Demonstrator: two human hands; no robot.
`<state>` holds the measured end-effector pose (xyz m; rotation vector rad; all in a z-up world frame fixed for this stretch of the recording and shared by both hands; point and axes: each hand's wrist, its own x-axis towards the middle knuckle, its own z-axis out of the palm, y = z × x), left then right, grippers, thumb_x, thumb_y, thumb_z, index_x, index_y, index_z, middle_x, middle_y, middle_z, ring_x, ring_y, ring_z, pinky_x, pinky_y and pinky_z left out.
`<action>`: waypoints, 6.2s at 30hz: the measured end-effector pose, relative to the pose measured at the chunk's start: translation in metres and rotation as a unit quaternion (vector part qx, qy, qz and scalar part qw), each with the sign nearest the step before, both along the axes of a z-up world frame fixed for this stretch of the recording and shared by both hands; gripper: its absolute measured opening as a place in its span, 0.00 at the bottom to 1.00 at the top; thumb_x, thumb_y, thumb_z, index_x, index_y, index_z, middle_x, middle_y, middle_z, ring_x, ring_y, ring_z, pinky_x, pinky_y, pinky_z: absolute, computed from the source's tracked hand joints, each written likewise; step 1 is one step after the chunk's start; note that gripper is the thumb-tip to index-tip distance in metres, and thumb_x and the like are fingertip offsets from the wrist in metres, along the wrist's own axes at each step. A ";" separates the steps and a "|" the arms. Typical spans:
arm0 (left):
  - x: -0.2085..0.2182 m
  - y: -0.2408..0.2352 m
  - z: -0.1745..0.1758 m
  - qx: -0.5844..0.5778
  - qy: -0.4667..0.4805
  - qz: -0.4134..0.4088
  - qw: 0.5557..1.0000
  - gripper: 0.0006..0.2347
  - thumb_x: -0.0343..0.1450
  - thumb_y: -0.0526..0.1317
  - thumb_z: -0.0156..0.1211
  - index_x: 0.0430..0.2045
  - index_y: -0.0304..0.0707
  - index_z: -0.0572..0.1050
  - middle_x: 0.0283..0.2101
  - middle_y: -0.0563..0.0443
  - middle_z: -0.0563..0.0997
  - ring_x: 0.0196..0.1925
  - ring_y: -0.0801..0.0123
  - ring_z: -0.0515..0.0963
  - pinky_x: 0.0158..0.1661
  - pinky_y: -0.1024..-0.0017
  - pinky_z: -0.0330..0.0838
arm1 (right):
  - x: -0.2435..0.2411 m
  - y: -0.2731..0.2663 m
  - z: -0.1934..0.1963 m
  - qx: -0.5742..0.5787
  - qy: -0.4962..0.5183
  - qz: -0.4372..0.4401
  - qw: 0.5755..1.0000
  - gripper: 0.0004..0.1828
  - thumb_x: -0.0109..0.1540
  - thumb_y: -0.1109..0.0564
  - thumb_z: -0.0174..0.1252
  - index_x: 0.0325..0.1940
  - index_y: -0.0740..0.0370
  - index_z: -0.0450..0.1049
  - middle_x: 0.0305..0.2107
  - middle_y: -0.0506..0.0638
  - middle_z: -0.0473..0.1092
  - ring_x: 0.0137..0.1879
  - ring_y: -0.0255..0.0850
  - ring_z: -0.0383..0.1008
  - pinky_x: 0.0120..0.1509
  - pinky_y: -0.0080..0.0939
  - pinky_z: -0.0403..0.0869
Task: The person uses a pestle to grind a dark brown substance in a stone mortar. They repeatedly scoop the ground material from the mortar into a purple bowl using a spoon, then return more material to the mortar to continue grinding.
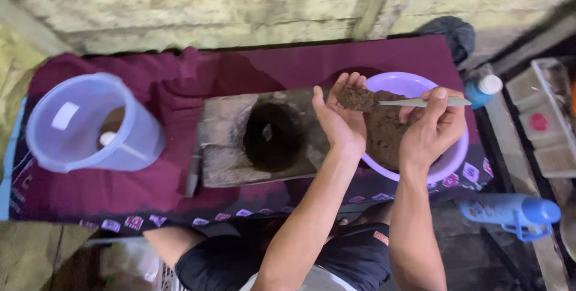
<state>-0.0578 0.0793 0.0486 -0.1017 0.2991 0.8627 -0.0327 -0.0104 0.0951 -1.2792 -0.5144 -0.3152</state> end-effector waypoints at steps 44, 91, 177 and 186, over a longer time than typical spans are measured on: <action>-0.249 0.107 -0.005 0.554 0.452 0.159 0.681 0.09 0.78 0.31 0.49 0.37 0.28 0.80 0.28 0.38 0.83 0.29 0.61 0.84 0.44 0.65 0.78 | -0.079 -0.002 -0.017 -0.247 0.022 -0.005 0.969 0.10 0.71 0.59 0.52 0.42 0.56 0.80 0.26 0.53 0.78 0.36 0.43 0.81 0.51 0.44 0.77; 0.013 -0.077 -0.121 0.744 0.422 0.149 0.495 0.13 0.75 0.30 0.45 0.50 0.39 0.75 0.50 0.49 0.77 0.56 0.55 0.77 0.65 0.55 0.57 | 0.047 -0.141 -0.143 -0.496 -0.204 -0.230 0.812 0.07 0.72 0.55 0.55 0.45 0.50 0.79 0.40 0.40 0.81 0.42 0.37 0.80 0.55 0.42 0.59; 0.042 -0.069 -0.075 0.524 0.365 -0.070 0.767 0.15 0.78 0.37 0.44 0.52 0.47 0.80 0.52 0.47 0.83 0.60 0.61 0.79 0.63 0.63 0.67 | 0.057 -0.151 -0.084 -0.136 0.152 -0.133 0.970 0.18 0.77 0.59 0.46 0.41 0.71 0.76 0.25 0.63 0.76 0.26 0.45 0.77 0.31 0.39 0.78; 0.048 -0.066 -0.036 0.499 0.356 -0.143 0.777 0.25 0.81 0.51 0.27 0.54 0.48 0.80 0.54 0.43 0.83 0.63 0.56 0.78 0.68 0.60 0.58 | 0.064 -0.156 -0.070 -0.130 0.134 -0.138 0.973 0.17 0.77 0.61 0.44 0.41 0.71 0.76 0.25 0.63 0.75 0.27 0.45 0.77 0.32 0.40 0.78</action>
